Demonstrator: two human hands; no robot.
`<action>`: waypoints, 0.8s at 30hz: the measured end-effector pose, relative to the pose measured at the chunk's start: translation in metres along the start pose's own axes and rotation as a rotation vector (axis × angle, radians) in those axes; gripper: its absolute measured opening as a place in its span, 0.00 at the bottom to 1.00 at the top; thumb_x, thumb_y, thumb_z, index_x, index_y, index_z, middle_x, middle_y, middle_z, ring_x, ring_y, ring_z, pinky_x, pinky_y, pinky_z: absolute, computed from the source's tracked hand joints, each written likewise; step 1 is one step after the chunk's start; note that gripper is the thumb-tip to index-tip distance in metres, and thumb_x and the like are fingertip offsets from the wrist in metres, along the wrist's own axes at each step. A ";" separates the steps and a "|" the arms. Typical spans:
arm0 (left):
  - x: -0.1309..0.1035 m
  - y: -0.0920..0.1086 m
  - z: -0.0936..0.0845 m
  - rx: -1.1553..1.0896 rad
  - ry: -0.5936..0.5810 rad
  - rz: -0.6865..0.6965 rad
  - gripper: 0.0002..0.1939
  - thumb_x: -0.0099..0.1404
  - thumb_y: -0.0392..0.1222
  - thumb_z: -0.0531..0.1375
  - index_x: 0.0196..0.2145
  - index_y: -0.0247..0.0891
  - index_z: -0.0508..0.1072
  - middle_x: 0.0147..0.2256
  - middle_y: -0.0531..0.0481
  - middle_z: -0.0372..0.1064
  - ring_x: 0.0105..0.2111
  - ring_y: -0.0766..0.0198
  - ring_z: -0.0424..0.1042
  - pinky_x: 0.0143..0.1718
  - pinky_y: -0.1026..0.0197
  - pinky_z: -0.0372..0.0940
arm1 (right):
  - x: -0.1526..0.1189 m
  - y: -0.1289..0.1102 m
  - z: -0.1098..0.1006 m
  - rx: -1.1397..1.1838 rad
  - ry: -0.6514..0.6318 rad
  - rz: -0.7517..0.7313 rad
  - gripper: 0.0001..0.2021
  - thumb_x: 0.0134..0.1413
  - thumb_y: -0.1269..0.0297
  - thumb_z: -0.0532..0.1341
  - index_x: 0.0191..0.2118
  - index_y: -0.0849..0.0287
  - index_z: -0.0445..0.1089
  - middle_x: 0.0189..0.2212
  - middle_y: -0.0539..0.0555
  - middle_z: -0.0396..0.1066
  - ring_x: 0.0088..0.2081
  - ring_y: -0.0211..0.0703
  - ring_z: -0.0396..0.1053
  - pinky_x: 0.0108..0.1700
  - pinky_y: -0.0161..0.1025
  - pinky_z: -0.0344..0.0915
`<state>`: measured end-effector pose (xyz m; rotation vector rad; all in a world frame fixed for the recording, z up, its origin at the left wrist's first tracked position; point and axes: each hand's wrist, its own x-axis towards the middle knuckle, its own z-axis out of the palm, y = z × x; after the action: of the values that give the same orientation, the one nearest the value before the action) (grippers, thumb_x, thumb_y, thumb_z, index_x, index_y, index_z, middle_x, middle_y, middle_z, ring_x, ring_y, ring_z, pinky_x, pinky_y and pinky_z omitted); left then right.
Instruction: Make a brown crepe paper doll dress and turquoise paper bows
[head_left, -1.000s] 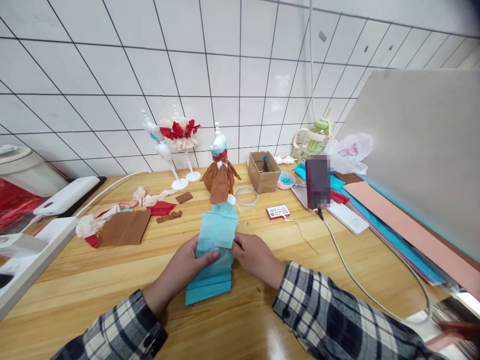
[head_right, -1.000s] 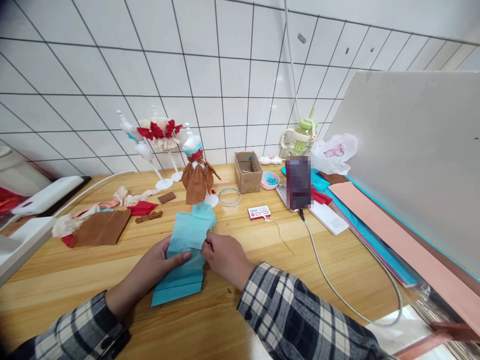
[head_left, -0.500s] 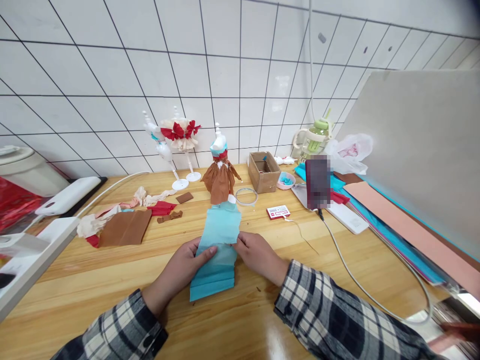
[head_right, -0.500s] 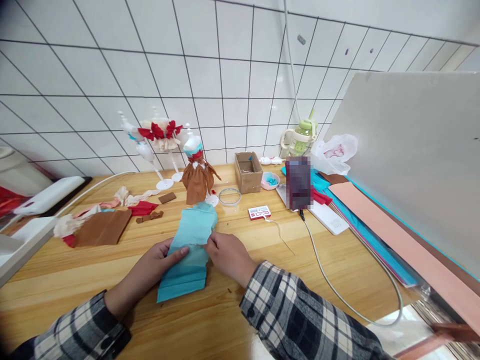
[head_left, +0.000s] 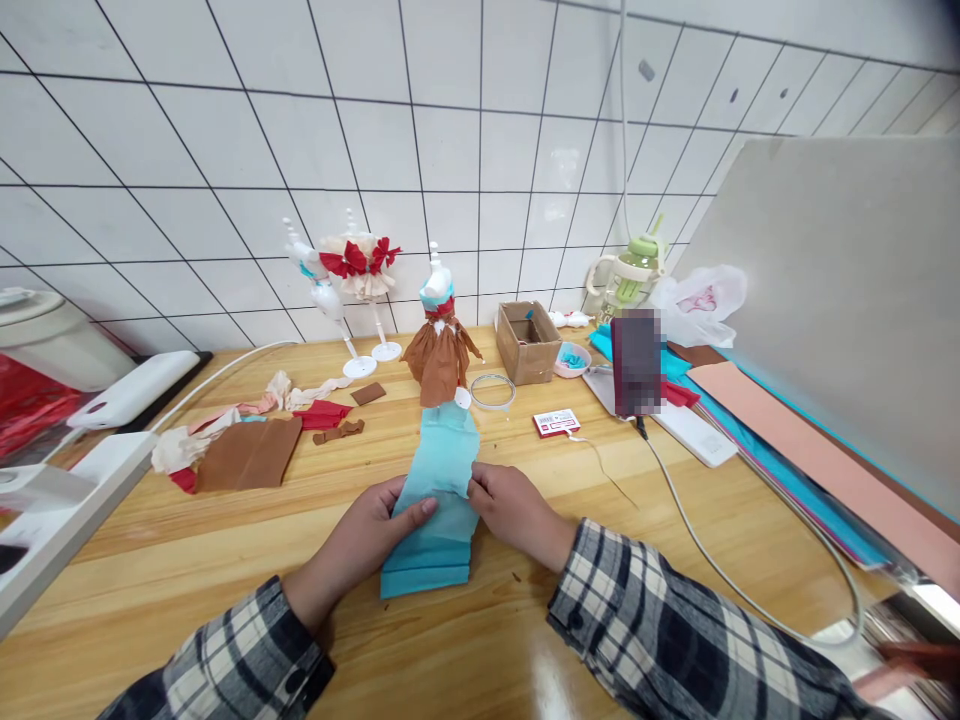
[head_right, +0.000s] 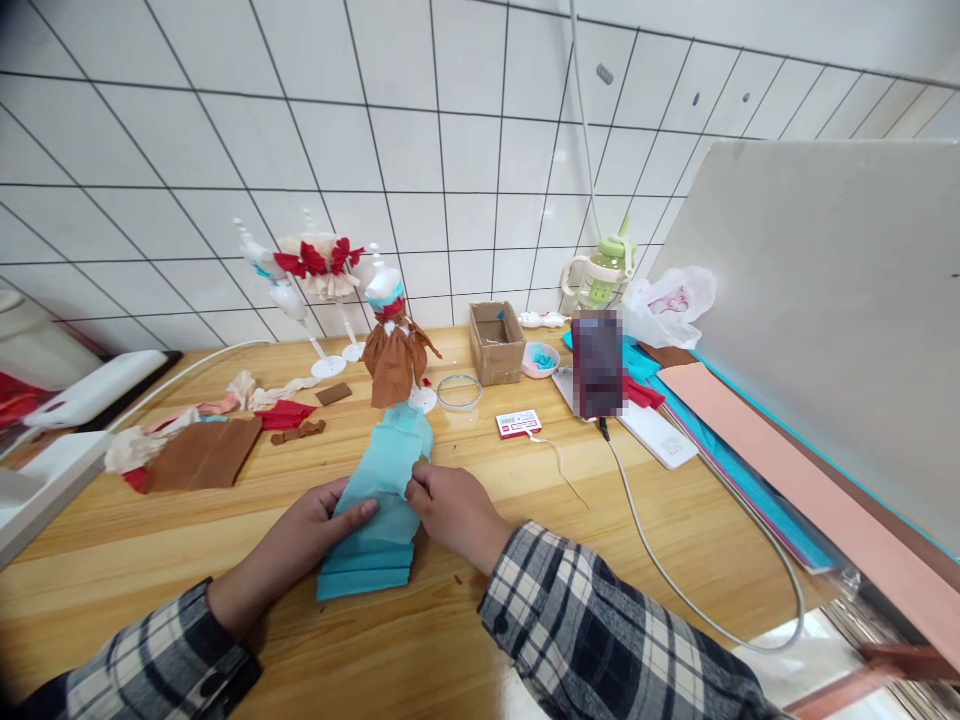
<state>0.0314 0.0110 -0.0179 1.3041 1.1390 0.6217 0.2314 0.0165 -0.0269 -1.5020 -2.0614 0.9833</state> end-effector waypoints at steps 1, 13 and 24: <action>0.000 0.000 0.000 -0.011 -0.002 0.007 0.20 0.57 0.54 0.62 0.43 0.38 0.75 0.37 0.48 0.78 0.35 0.54 0.74 0.35 0.58 0.69 | 0.000 0.000 0.000 0.003 0.007 -0.008 0.13 0.60 0.60 0.49 0.28 0.57 0.65 0.24 0.49 0.66 0.27 0.37 0.59 0.28 0.32 0.50; 0.003 -0.004 -0.002 -0.034 0.053 0.036 0.22 0.59 0.53 0.61 0.46 0.37 0.73 0.39 0.47 0.77 0.37 0.54 0.74 0.36 0.58 0.69 | 0.000 0.004 0.005 0.104 0.016 -0.031 0.15 0.62 0.59 0.46 0.28 0.58 0.63 0.24 0.48 0.65 0.27 0.36 0.59 0.29 0.31 0.51; 0.004 -0.006 -0.002 -0.066 0.088 0.040 0.23 0.58 0.53 0.61 0.47 0.37 0.73 0.41 0.46 0.76 0.40 0.52 0.74 0.38 0.57 0.69 | 0.001 0.007 0.003 0.119 0.015 0.003 0.15 0.60 0.58 0.48 0.24 0.58 0.58 0.22 0.47 0.60 0.25 0.35 0.56 0.27 0.31 0.48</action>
<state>0.0298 0.0137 -0.0239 1.2557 1.1566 0.7461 0.2340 0.0182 -0.0342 -1.4476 -1.9550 1.0728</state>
